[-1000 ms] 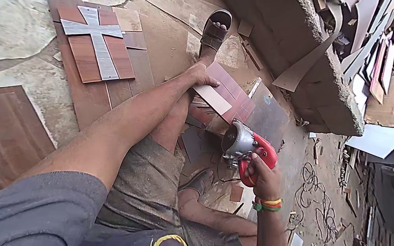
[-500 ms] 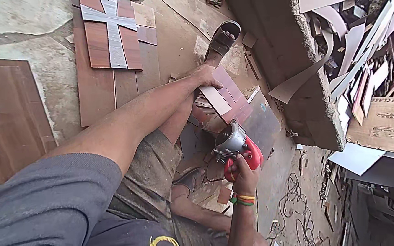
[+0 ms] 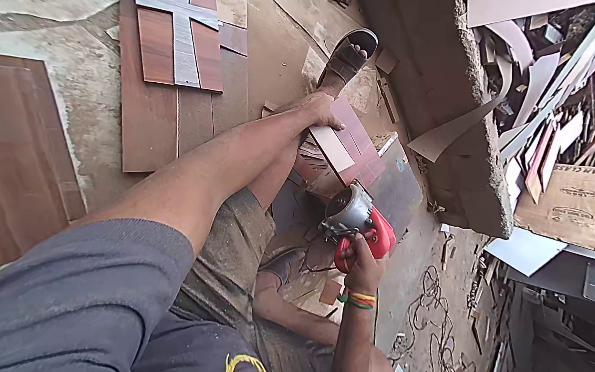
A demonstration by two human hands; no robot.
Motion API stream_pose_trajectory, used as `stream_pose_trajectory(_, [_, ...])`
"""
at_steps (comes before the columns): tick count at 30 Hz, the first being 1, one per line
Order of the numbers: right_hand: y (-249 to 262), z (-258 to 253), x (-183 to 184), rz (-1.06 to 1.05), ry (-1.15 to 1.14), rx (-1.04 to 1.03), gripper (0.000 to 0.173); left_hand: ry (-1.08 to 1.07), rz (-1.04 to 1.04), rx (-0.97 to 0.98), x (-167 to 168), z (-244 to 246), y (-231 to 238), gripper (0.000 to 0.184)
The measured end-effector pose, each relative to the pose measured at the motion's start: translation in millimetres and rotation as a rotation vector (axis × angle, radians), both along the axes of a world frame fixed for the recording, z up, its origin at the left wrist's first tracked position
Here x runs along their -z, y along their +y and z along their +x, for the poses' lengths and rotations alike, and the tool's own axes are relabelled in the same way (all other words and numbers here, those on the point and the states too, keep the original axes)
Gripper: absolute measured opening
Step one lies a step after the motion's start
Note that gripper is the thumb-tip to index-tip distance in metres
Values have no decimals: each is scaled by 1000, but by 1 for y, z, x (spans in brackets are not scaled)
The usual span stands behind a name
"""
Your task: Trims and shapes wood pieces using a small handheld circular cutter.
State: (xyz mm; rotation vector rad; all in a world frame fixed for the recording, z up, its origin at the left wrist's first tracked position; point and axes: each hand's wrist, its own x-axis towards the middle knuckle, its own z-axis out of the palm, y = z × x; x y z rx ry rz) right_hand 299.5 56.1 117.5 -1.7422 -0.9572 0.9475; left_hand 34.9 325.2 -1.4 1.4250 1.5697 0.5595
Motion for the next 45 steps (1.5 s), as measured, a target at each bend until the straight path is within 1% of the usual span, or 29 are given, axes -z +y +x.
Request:
stream_pose_trajectory(9, [1, -2, -2, -7, -18, 6, 16, 4, -77, -8, -3, 1, 3, 89])
stream_pose_trajectory(14, [3, 0, -4, -14, 15, 5, 15, 4, -42, 3, 5, 1, 7, 87])
stream_pose_trajectory(18, [3, -1, -3, -15, 21, 10, 14, 1, -69, 3, 1, 0, 6, 86])
stream_pose_trajectory(24, [7, 2, -4, -27, 28, 5, 14, -23, -74, -11, 4, 1, 7, 87])
stream_pose_trajectory(28, [7, 1, -5, -20, 26, 0, 14, -3, -61, 6, 1, 0, 6, 84])
stream_pose_trajectory(35, [8, 0, -4, -19, 35, 10, 15, -5, -79, -5, -1, 0, 5, 87])
stream_pose_trajectory(39, [8, -1, -5, -16, 34, 22, 15, -9, -72, -3, -2, 0, 4, 84])
stream_pose_trajectory(45, [9, 0, -4, -18, 34, 17, 13, 9, -83, 5, -2, 0, 5, 84])
